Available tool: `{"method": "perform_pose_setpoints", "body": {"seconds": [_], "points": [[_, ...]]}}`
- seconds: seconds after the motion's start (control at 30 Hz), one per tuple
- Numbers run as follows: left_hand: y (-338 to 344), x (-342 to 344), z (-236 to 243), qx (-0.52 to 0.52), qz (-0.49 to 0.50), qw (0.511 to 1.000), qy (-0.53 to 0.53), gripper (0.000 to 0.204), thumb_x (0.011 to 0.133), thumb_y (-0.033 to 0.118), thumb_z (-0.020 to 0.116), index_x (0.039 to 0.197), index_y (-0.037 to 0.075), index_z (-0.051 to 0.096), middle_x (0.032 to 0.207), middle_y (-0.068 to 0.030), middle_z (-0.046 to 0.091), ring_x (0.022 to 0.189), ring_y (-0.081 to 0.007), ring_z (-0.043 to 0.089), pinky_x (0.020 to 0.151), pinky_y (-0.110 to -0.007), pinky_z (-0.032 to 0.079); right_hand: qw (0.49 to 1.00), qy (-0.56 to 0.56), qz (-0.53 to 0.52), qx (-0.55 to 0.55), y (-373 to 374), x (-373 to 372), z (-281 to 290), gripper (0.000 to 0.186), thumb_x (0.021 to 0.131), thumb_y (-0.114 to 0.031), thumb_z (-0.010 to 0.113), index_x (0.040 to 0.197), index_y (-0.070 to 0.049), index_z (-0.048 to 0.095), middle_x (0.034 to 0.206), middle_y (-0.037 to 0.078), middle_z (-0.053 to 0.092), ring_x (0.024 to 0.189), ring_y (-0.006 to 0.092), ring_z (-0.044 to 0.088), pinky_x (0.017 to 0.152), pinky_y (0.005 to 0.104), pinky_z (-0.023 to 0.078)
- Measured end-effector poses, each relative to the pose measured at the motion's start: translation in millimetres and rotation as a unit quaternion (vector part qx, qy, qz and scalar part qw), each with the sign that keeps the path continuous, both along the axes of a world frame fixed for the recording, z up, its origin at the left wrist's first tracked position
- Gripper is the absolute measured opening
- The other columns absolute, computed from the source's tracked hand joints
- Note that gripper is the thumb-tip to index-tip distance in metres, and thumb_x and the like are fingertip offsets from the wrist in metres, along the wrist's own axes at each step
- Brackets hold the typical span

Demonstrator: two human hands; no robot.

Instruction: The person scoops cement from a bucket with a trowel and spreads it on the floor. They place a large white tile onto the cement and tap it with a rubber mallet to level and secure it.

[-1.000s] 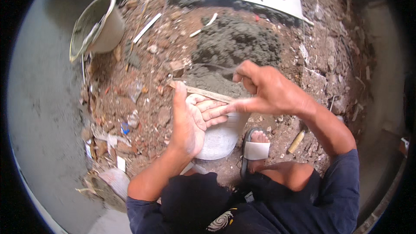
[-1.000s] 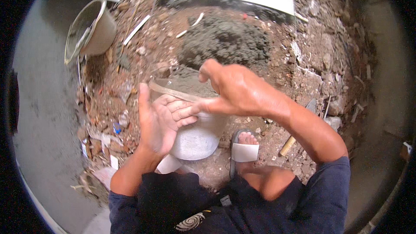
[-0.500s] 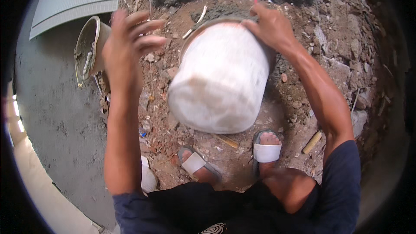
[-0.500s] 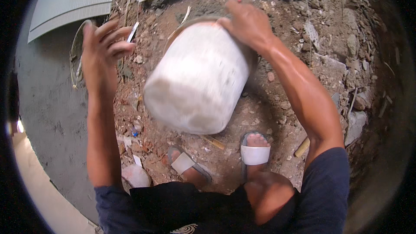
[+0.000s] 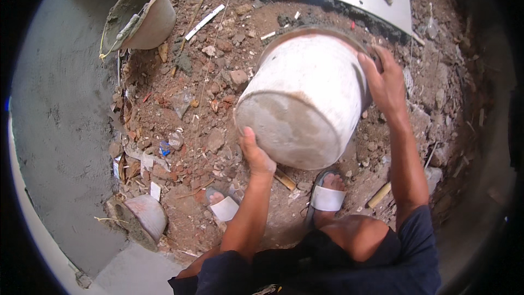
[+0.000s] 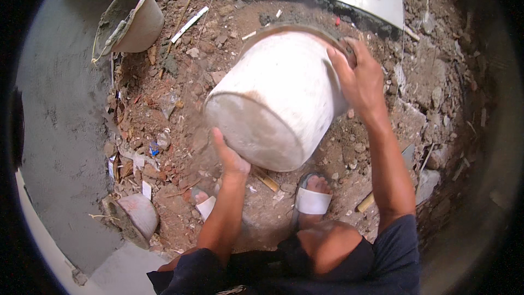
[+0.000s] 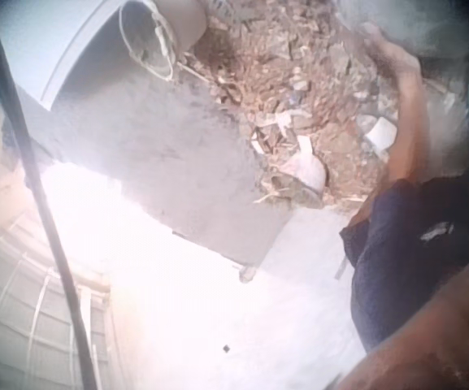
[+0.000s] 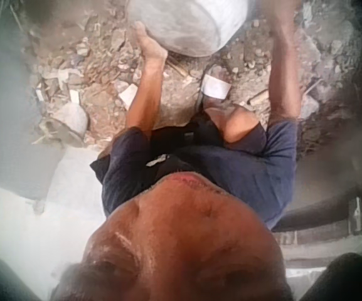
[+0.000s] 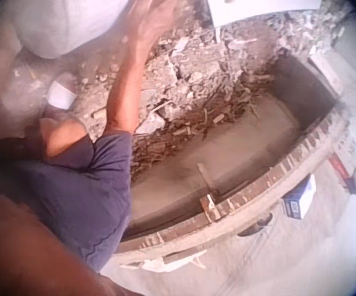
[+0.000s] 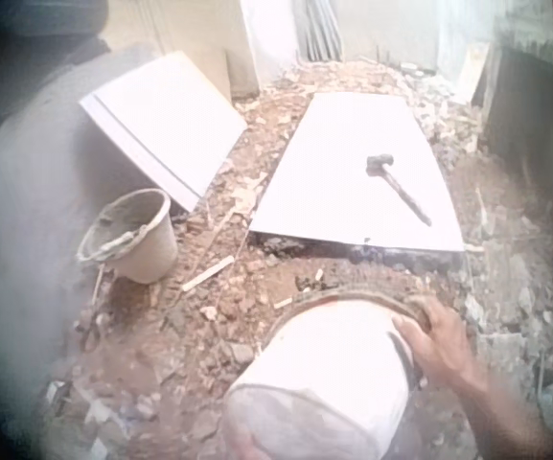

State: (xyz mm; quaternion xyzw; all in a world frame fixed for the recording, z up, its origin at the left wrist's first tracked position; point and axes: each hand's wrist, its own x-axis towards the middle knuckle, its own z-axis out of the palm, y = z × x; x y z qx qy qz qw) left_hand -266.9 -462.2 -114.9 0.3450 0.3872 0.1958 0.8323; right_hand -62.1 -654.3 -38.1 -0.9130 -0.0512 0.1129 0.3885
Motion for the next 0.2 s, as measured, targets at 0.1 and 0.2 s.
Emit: {"method": "perform_pose_setpoints", "body": {"seconds": [0.1,0.2], "points": [[-4,20,21,0.091,-0.047,0.994,-0.03,0.082,0.089,0.044,0.064,0.146,-0.003,0.028,0.143,-0.0217,0.04,0.131,-0.0342,0.042,0.109,-0.045,0.037,0.997,-0.04,-0.057,0.027,-15,10,-29,0.051,0.094,-0.04,0.058,0.124,0.001,0.058,0.101,0.022,0.068,0.087,0.03,0.069,0.078,0.0423,0.055],[-6,46,41,0.189,-0.069,0.979,0.034,0.089,0.087,0.037,0.07,0.15,-0.002,0.022,0.15,-0.0239,0.034,0.137,-0.0358,0.037,0.113,-0.045,0.03,0.994,-0.065,-0.057,0.072,-56,24,-93,0.058,0.092,-0.044,0.062,0.129,0.0,0.055,0.107,0.025,0.066,0.091,0.0315,0.068,0.083,0.0431,0.055]]}}
